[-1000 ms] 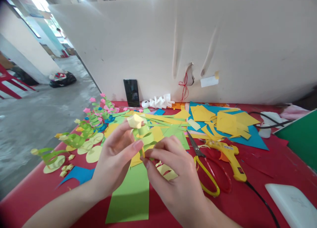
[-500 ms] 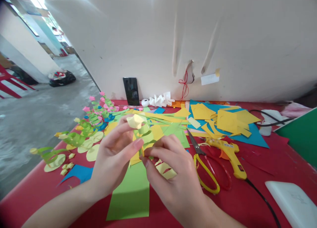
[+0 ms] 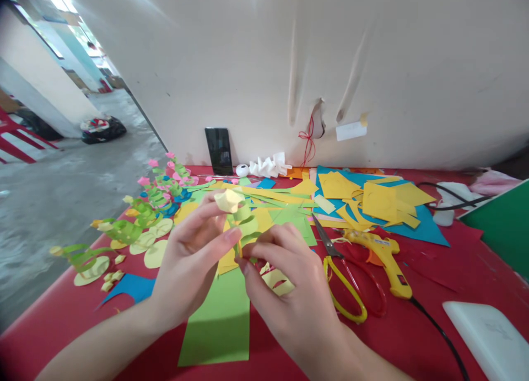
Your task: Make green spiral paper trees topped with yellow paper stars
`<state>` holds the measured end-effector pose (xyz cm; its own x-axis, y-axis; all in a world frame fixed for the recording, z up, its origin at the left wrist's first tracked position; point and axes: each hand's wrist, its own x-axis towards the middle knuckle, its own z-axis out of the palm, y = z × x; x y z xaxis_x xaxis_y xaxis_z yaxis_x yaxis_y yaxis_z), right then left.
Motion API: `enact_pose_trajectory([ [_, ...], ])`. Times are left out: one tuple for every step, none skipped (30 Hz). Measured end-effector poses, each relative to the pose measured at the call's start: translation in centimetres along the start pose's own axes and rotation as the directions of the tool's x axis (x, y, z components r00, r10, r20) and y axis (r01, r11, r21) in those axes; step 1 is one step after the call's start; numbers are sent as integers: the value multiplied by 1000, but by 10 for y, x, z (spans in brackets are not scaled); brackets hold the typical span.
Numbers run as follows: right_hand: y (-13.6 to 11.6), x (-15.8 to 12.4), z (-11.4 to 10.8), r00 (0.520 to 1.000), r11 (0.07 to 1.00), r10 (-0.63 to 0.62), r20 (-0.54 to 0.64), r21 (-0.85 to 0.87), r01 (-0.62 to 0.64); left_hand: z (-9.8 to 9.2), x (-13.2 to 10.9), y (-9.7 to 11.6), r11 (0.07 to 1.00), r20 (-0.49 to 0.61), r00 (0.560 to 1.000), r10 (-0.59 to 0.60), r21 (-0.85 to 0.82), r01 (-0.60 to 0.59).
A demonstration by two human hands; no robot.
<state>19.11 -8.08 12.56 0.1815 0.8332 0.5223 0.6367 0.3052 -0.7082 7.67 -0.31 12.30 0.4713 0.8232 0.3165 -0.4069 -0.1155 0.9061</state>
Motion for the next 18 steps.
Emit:
enact_pose_trajectory([
  [0, 0, 0, 1000, 1000, 1, 2, 3, -1, 0, 0, 0, 1000, -3, 1000, -9, -8, 9],
  [0, -1, -1, 1000, 1000, 4, 8, 5, -4, 0, -1, -1, 1000, -6, 1000, -16, -19, 15],
  [0, -1, -1, 1000, 1000, 7, 19, 5, -7, 0, -1, -1, 999, -9, 1000, -22, -31, 21],
  [0, -1, -1, 1000, 1000, 9, 27, 3, -9, 0, -1, -1, 999, -9, 1000, -26, -43, 26],
  [0, -1, -1, 999, 1000, 8, 33, -2, -8, 0, -2, -1, 998, -8, 999, -32, -51, 32],
  [0, -1, -1, 999, 1000, 4, 36, -9, -3, 0, -2, -1, 998, -7, 999, -35, -55, 34],
  [0, -1, -1, 999, 1000, -1, 35, -15, 1, 0, -2, -1, 998, -8, 999, -36, -54, 36],
  [0, -1, -1, 999, 1000, -7, 32, -21, 8, 0, -2, -1, 998, -10, 999, -36, -50, 35],
  [0, -1, -1, 1000, 1000, -12, 28, -26, 13, -1, -2, -1, 998, -13, 999, -34, -46, 34],
  [0, -1, -1, 1000, 999, -15, 24, -30, 16, -1, -2, 0, 998, -16, 999, -35, -45, 34],
  [0, -1, -1, 1000, 999, -15, 21, -35, 16, -1, -2, 0, 998, -19, 999, -39, -44, 39],
  [0, 0, -1, 1000, 999, -15, 19, -41, 16, -1, -2, 0, 998, -23, 999, -46, -47, 45],
  [1, 0, -1, 1000, 999, -15, 16, -45, 16, -1, -2, 1, 997, -27, 998, -55, -50, 53],
  [1, 0, -1, 1000, 999, -15, 15, -47, 16, -1, -2, 1, 997, -31, 998, -63, -53, 62],
  [1, 0, -1, 1000, 999, -13, 16, -50, 14, -1, -2, 1, 996, -34, 997, -73, -56, 71],
  [1, 0, -1, 1000, 999, -13, 17, -51, 14, -1, -2, 1, 995, -35, 996, -82, -58, 80],
  [1, 0, -1, 1000, 999, -12, 20, -53, 13, -1, -2, 1, 994, -36, 995, -91, -59, 89],
  [1, 0, -1, 1000, 999, -10, 21, -53, 12, -1, -2, 2, 994, -39, 995, -97, -58, 95],
])
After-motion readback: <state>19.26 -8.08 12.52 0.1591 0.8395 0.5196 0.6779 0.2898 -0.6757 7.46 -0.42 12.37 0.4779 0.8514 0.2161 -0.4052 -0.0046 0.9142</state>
